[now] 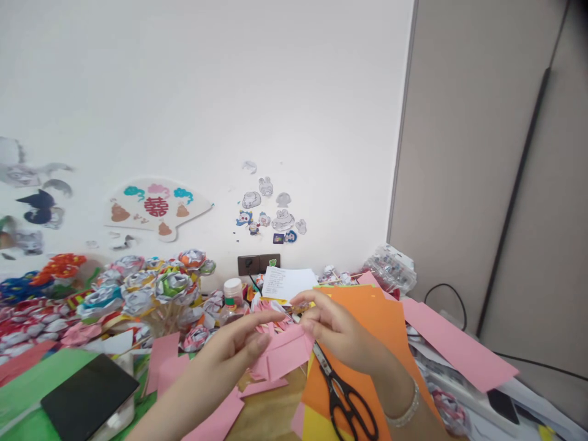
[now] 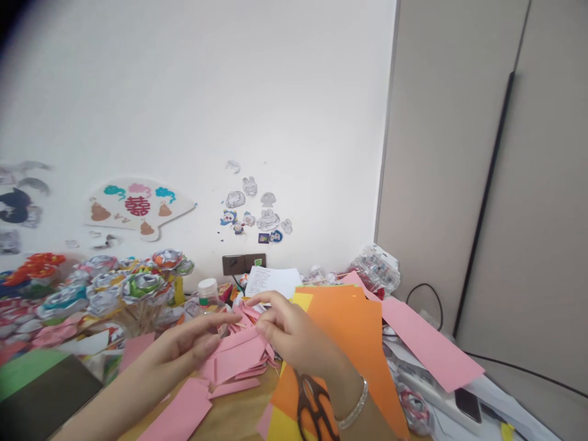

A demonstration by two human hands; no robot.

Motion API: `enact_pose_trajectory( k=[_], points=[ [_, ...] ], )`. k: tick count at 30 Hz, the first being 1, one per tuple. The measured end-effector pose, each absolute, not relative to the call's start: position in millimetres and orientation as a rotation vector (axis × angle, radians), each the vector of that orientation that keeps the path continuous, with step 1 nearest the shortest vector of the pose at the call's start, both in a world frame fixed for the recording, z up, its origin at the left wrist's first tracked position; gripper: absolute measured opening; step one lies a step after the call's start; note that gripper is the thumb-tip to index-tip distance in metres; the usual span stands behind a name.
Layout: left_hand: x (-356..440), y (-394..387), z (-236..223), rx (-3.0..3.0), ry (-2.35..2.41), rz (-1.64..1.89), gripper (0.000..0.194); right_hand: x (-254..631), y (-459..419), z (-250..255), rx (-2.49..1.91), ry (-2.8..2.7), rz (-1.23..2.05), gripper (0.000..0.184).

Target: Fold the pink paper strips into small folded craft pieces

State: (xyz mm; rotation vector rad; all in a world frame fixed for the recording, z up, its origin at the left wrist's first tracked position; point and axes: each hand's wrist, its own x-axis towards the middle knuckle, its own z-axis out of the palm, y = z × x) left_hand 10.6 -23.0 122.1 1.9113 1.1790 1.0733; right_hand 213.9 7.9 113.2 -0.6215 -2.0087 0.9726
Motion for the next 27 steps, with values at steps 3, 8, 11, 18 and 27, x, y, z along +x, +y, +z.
enact_pose_trajectory(
  k=[3,8,11,18,27],
  points=[
    [12.9,-23.4,120.2,1.931,1.195,0.996,0.027,211.4,8.9,111.1,-0.622,-1.946,0.995,0.023],
    [23.1,-23.7,117.5,2.035,1.250,0.800,0.025,208.4,3.9,113.1,-0.667,-2.108,0.880,0.026],
    [28.9,-22.2,119.5,2.113,1.307,0.760,0.026,205.7,3.5,114.3,-0.716,-2.112,0.757,0.028],
    [40.1,-21.7,118.1,1.959,1.348,0.885,0.018,193.5,7.9,108.9,-0.696,-1.956,0.757,0.027],
    [37.8,-14.1,120.9,1.457,1.139,1.253,0.020,194.6,14.0,106.8,-0.657,-1.879,0.999,0.022]
  ],
)
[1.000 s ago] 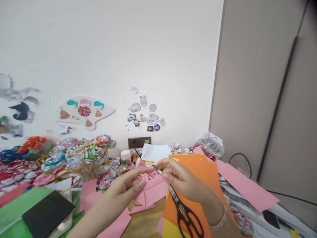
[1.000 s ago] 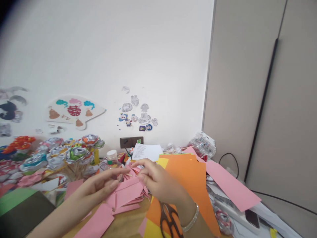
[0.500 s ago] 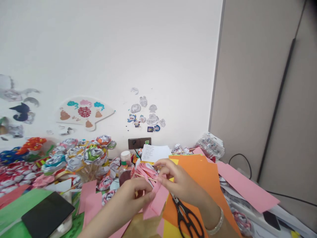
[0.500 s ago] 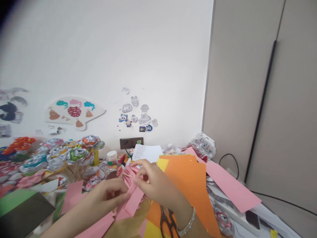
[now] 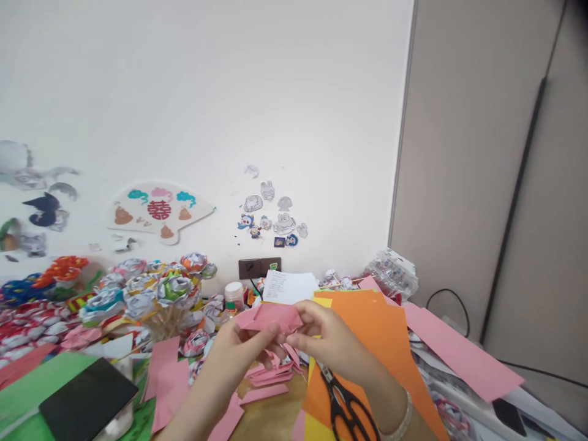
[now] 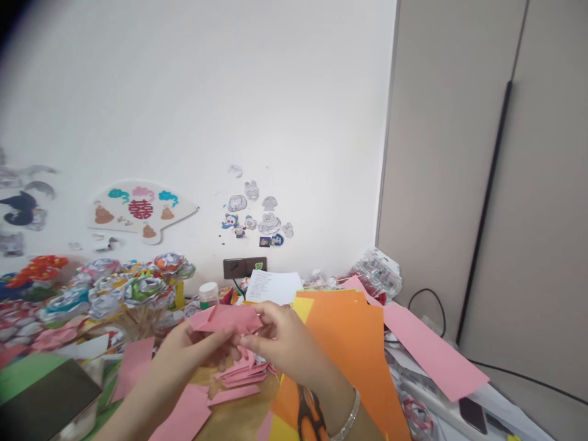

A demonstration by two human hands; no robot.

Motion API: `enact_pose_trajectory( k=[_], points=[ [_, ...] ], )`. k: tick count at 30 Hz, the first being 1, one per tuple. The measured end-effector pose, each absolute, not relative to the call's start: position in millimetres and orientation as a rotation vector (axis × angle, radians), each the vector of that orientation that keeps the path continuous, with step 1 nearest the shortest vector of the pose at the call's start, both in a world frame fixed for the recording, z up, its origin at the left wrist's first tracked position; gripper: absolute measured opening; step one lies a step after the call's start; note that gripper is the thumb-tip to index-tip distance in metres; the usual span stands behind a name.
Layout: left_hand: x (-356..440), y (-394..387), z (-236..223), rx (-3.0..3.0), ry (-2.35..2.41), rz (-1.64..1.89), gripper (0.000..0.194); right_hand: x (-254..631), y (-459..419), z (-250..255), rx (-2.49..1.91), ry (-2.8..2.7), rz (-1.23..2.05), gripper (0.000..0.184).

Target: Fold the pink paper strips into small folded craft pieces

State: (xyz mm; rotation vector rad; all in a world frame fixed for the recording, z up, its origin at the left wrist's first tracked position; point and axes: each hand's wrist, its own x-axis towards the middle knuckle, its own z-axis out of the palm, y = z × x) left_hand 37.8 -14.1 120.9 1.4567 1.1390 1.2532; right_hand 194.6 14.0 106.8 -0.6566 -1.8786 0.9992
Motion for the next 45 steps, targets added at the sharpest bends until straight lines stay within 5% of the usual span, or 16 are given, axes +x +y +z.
enact_pose_trajectory(
  k=[7,15,30,45],
  points=[
    [35.0,-21.5,126.5,1.403,1.096,1.415,0.020,197.2,19.3,102.7,-0.614,-1.818,1.174,0.013],
    [29.7,-25.5,130.0,1.468,1.066,1.327,0.018,205.7,15.2,109.8,-0.407,-1.899,1.282,0.035],
    [17.5,-20.8,127.3,1.554,1.057,1.281,0.026,204.2,16.3,107.8,-0.471,-1.763,1.256,0.035],
    [16.4,-26.1,128.1,1.571,0.980,1.277,0.021,202.7,10.8,106.7,-0.552,-1.938,0.714,0.032]
  ],
)
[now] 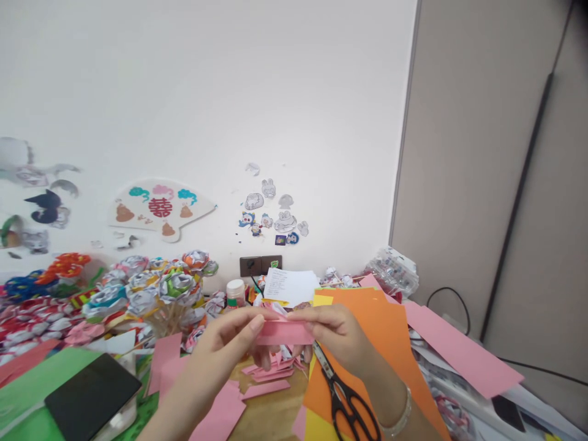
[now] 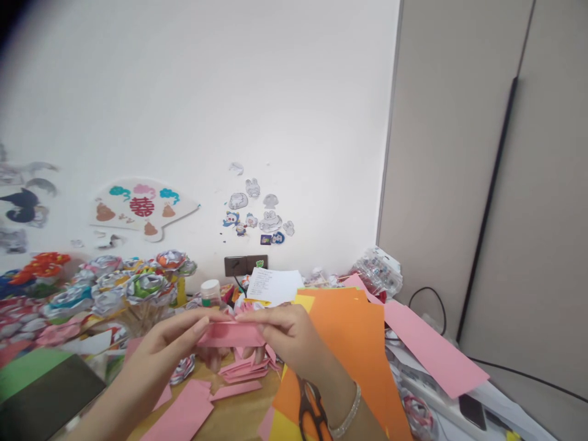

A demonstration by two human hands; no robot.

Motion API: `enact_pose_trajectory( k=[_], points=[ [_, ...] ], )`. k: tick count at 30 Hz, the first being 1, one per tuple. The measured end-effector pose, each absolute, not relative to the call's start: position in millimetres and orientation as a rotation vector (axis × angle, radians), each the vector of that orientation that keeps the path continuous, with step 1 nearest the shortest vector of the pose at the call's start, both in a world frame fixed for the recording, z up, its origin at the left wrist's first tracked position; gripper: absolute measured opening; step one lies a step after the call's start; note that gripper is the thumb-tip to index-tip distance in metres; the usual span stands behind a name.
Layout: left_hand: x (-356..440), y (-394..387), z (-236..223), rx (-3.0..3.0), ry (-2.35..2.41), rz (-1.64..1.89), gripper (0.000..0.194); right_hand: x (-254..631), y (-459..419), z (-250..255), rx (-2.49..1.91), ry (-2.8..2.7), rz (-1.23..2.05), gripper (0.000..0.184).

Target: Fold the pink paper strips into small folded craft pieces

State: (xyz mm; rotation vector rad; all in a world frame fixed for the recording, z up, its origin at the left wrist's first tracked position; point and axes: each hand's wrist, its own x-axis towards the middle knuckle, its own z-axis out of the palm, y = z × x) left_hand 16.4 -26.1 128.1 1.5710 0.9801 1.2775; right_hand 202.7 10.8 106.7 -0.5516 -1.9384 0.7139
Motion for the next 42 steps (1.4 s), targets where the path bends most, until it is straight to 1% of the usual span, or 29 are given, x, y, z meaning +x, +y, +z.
enact_pose_trajectory(
  k=[4,7,13,17,21,25,34,42],
  points=[
    [21.2,-28.6,129.6,1.626,1.073,1.235,0.022,203.9,7.4,109.9,-0.575,-2.049,0.517,0.036],
    [22.2,-29.1,129.7,1.638,1.092,1.226,0.020,204.6,5.3,112.1,-0.598,-2.077,0.486,0.035],
    [21.3,-27.5,127.9,1.683,1.117,1.212,0.026,204.2,1.8,117.0,-0.598,-2.057,0.634,0.031],
    [21.4,-26.7,125.4,1.763,1.192,1.200,0.029,198.4,6.6,112.9,-0.575,-1.958,0.867,0.025],
    [22.5,-28.4,126.5,1.843,1.224,1.197,0.028,194.2,12.1,106.1,-0.590,-1.857,1.065,0.020],
    [26.0,-30.9,131.1,1.879,1.183,1.176,0.025,194.9,12.6,104.5,-0.612,-1.847,1.069,0.019],
    [24.4,-30.2,131.6,1.888,1.261,1.134,0.024,197.6,11.1,107.6,-0.611,-1.888,1.085,0.016],
    [24.5,-26.9,128.4,1.870,1.281,1.101,0.025,199.6,10.8,107.9,-0.670,-1.899,1.044,0.013]
  ],
)
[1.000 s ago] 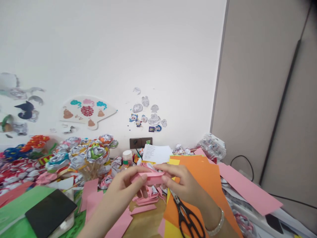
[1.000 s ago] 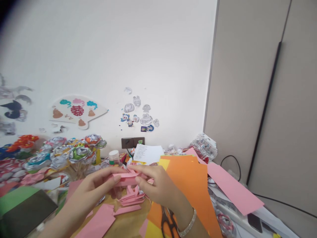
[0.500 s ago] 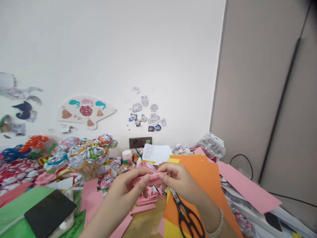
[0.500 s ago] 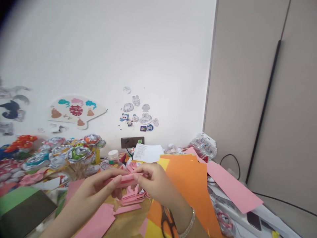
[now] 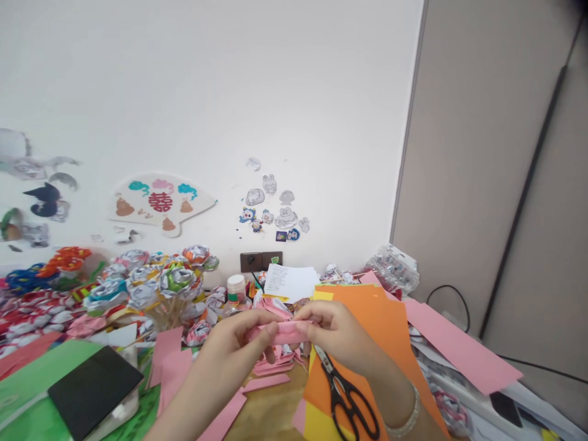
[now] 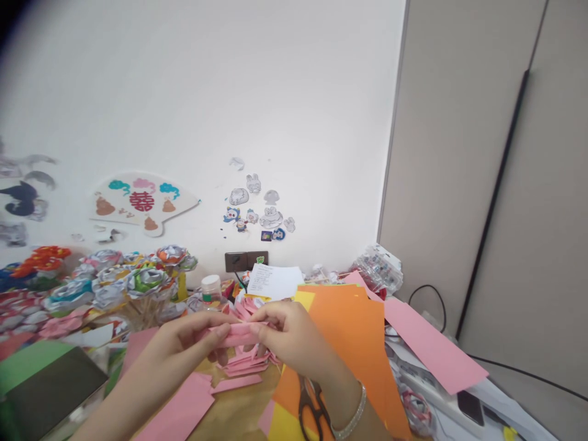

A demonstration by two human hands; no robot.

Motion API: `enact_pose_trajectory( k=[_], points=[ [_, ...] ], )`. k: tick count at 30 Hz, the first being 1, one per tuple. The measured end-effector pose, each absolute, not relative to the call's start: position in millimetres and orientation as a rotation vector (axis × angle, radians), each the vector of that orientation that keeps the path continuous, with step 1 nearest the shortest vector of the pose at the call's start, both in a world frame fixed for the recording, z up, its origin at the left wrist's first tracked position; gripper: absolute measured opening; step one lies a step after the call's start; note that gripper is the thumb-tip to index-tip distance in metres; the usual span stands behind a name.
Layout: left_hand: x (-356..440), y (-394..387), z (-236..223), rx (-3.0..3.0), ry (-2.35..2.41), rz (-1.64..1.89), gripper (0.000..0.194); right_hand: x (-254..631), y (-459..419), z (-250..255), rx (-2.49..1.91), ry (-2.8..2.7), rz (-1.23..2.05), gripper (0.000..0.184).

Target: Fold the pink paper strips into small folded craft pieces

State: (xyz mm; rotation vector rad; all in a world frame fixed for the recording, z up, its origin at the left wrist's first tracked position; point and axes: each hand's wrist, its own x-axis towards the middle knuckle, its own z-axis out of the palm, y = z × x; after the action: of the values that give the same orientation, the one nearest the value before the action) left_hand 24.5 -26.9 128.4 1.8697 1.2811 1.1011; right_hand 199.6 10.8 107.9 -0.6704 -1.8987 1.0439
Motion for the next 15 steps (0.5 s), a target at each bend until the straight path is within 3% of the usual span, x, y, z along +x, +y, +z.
enact_pose_trajectory(
  k=[8,15],
  points=[
    [21.9,-28.9,128.4,1.781,1.177,1.083,0.026,202.6,6.9,114.3,-0.680,-1.905,1.032,0.014],
    [16.5,-23.8,123.3,1.730,1.076,1.042,0.040,205.4,10.1,110.8,-0.627,-1.896,1.181,0.020]
  ],
)
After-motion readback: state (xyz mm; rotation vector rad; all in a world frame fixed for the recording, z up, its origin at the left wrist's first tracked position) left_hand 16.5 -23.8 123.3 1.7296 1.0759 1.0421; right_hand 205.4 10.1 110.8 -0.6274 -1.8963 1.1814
